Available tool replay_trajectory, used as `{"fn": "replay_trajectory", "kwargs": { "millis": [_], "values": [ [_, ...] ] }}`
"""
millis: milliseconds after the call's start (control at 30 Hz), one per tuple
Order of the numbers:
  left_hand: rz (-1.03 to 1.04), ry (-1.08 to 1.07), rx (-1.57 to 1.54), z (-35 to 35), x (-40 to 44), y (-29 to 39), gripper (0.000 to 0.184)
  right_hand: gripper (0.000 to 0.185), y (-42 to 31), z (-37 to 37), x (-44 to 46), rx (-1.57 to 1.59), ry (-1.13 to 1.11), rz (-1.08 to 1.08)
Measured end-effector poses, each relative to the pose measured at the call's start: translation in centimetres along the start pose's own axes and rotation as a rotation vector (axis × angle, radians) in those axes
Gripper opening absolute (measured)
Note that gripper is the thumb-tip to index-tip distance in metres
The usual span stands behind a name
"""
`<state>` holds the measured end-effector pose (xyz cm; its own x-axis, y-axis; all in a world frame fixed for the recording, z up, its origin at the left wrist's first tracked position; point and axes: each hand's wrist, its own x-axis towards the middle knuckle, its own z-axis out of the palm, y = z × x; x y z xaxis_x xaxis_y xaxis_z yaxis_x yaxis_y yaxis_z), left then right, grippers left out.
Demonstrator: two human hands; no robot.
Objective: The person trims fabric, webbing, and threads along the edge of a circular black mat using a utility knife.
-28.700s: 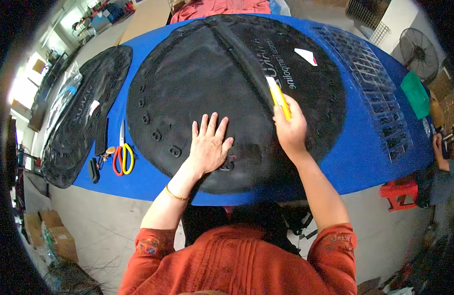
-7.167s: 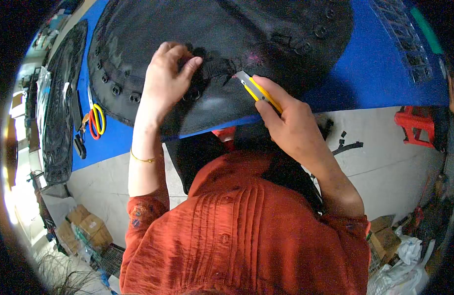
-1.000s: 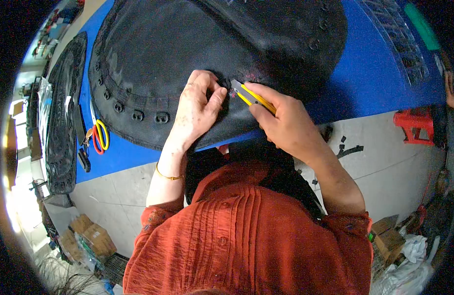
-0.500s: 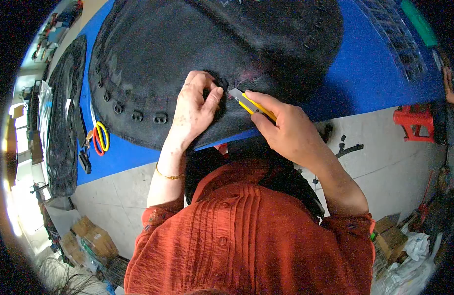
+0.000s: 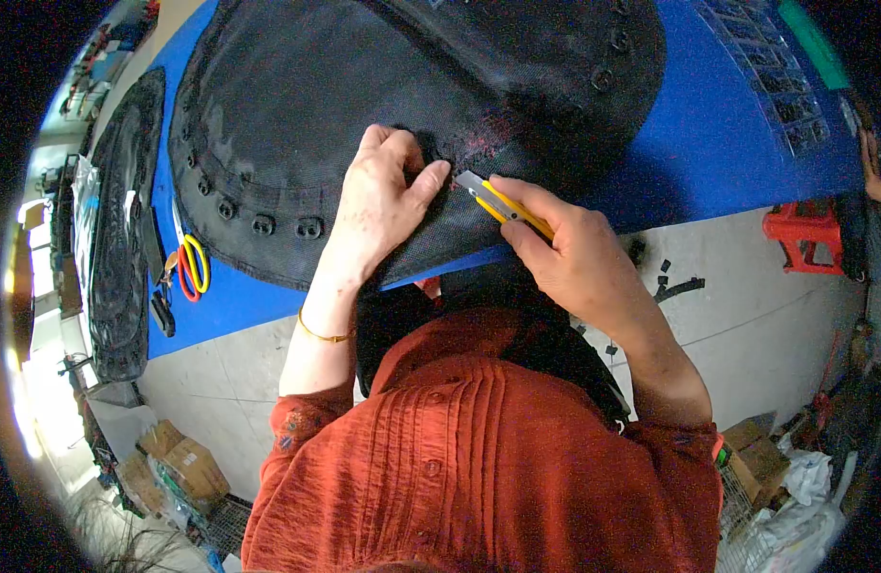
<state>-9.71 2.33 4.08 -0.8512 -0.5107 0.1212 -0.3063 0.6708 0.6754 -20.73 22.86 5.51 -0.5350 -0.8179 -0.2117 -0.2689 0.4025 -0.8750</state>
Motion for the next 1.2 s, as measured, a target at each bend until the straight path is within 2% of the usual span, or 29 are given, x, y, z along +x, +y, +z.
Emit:
{"fn": "replay_trajectory", "kwargs": {
  "millis": [367, 800, 867, 967, 1200],
  "values": [
    [0.114, -0.007, -0.140, 0.0, -0.1, -1.5, 0.014, 0.045, -0.5, 0.7, 1.6, 0.037, 0.063, -0.084],
    [0.075, -0.018, -0.121, 0.0, -0.3, -1.4, 0.018, 0.042, -0.9, 0.8, 2.7, 0.014, 0.026, -0.089],
    [-0.006, -0.033, -0.159, -0.1, -0.4, -1.0, 0.018, 0.041, -1.4, 0.3, 2.6, -0.010, 0.003, -0.116],
    [-0.008, -0.022, -0.167, -0.1, -0.4, -0.9, 0.018, 0.041, -1.6, 0.3, 2.5, 0.048, -0.019, -0.043],
    [0.027, -0.017, -0.148, 0.0, -0.4, -1.2, 0.018, 0.041, -0.7, 1.3, 3.0, 0.046, 0.063, -0.074]
  ]
}}
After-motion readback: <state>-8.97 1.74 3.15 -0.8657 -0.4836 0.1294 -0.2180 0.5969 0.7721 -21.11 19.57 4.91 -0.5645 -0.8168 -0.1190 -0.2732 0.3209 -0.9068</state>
